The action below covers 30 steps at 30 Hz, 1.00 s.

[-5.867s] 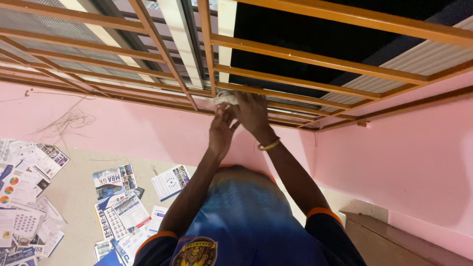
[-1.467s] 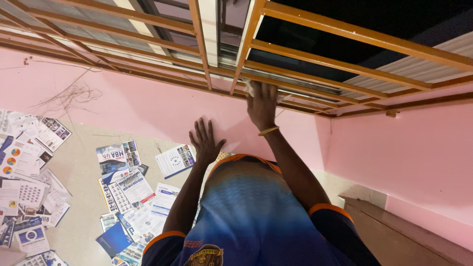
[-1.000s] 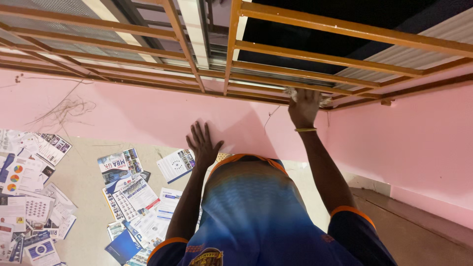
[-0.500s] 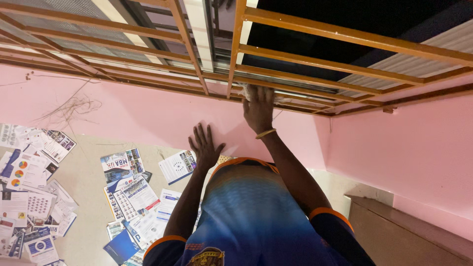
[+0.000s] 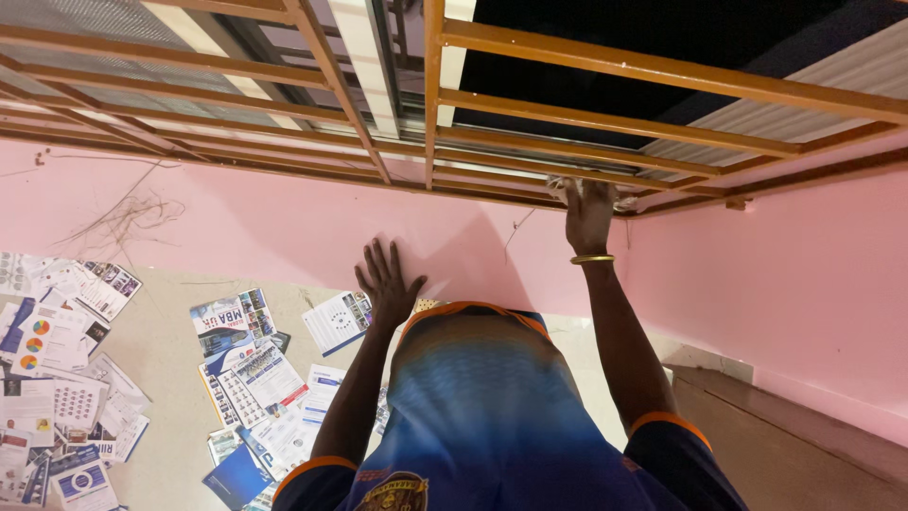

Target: The person cleans a metal window grille with a cloth, wiping the horizontal and vertical bars across different sections of the grille.

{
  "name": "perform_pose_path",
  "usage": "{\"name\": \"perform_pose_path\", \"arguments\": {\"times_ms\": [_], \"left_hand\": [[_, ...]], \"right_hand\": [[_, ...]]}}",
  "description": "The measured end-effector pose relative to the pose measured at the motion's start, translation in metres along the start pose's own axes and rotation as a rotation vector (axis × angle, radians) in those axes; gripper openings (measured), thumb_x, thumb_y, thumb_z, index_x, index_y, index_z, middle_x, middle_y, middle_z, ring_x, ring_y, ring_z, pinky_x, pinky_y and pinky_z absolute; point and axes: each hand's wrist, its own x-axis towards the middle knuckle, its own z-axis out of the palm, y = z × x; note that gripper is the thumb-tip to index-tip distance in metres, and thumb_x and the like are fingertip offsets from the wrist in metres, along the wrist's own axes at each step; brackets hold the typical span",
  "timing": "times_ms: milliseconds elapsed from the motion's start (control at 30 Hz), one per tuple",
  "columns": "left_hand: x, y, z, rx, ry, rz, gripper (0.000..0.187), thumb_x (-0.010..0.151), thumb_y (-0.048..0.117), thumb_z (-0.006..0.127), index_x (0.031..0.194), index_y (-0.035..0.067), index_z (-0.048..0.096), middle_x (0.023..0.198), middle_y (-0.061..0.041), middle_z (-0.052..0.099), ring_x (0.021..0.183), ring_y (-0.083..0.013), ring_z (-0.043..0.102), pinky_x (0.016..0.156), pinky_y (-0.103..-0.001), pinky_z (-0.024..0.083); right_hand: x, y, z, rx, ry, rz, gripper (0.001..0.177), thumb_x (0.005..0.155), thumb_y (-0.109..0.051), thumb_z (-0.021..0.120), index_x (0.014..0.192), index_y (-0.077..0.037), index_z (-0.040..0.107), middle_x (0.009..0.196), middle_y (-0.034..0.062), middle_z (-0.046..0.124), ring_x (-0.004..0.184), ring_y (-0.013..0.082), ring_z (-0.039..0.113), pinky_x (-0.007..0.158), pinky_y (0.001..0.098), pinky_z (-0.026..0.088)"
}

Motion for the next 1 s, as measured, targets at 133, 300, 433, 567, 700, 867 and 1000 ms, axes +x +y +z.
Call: {"name": "perform_pose_path", "arguments": {"times_ms": [133, 300, 433, 567, 700, 867, 1000], "left_hand": [[0.001, 0.002, 0.000, -0.018, 0.020, 0.016, 0.102, 0.095, 0.066, 0.056, 0.165, 0.004, 0.015, 0.170, -0.030, 0.002, 0.158, -0.0456, -0.003, 0.118, -0.072, -0.002], [-0.002, 0.001, 0.002, -0.002, 0.027, 0.021, 0.102, 0.095, 0.066, 0.056, 0.165, 0.004, 0.015, 0.170, -0.030, 0.002, 0.158, -0.0455, -0.003, 0.118, -0.072, -0.001], [0.000, -0.001, 0.002, 0.006, -0.012, -0.011, 0.103, 0.094, 0.066, 0.057, 0.164, 0.004, 0.015, 0.170, -0.029, 0.003, 0.158, -0.0460, -0.003, 0.117, -0.072, -0.002], [-0.004, 0.000, 0.002, 0.009, -0.001, -0.004, 0.103, 0.094, 0.067, 0.057, 0.164, 0.004, 0.015, 0.170, -0.029, 0.002, 0.157, -0.0465, -0.003, 0.117, -0.073, -0.001], [0.001, 0.000, 0.003, -0.007, -0.006, -0.006, 0.104, 0.093, 0.067, 0.057, 0.164, 0.004, 0.015, 0.170, -0.029, 0.002, 0.157, -0.0470, -0.003, 0.116, -0.074, -0.001], [-0.001, -0.001, 0.003, 0.032, 0.031, 0.013, 0.103, 0.095, 0.067, 0.057, 0.164, 0.003, 0.015, 0.170, -0.029, 0.002, 0.157, -0.0469, -0.003, 0.117, -0.073, -0.001], [-0.001, -0.002, 0.004, 0.042, 0.018, 0.012, 0.103, 0.095, 0.067, 0.056, 0.164, 0.003, 0.014, 0.170, -0.030, 0.001, 0.157, -0.0471, -0.003, 0.117, -0.073, -0.001]], "right_hand": [[-0.018, 0.000, -0.003, 0.645, 0.292, 0.545, 0.040, 0.113, -0.025, 0.054, 0.139, 0.005, 0.055, 0.111, 0.0231, 0.057, 0.100, 0.0303, 0.052, 0.089, 0.0444, 0.046], [-0.098, 0.009, 0.037, 1.371, 0.743, 1.124, 0.041, 0.105, -0.033, 0.050, 0.129, 0.000, 0.054, 0.120, 0.0122, 0.064, 0.113, 0.0306, 0.066, 0.096, 0.0447, 0.063], [-0.131, 0.044, 0.050, 1.822, 0.659, 1.176, 0.052, 0.099, -0.039, 0.053, 0.139, -0.004, 0.054, 0.134, 0.0147, 0.062, 0.126, 0.0323, 0.061, 0.105, 0.0478, 0.055], [-0.118, 0.059, 0.057, 1.338, 0.842, 0.949, 0.061, 0.099, -0.039, 0.059, 0.151, -0.014, 0.037, 0.153, 0.0170, 0.043, 0.144, 0.0371, 0.041, 0.118, 0.0573, 0.038], [-0.087, 0.041, 0.087, 0.462, 0.548, 0.696, 0.079, 0.107, -0.041, 0.060, 0.159, -0.002, 0.015, 0.162, 0.0265, 0.010, 0.152, 0.0483, 0.016, 0.124, 0.0647, 0.021], [-0.093, 0.017, 0.103, -0.190, 0.025, 0.488, 0.049, 0.113, -0.024, 0.058, 0.152, 0.000, 0.041, 0.159, 0.0306, 0.030, 0.152, 0.0557, 0.019, 0.126, 0.0679, 0.018], [-0.068, -0.023, 0.103, -0.183, -0.209, 0.358, 0.056, 0.090, -0.013, 0.068, 0.140, 0.001, 0.047, 0.146, 0.0257, 0.039, 0.146, 0.0543, 0.023, 0.122, 0.0683, 0.018]]}}
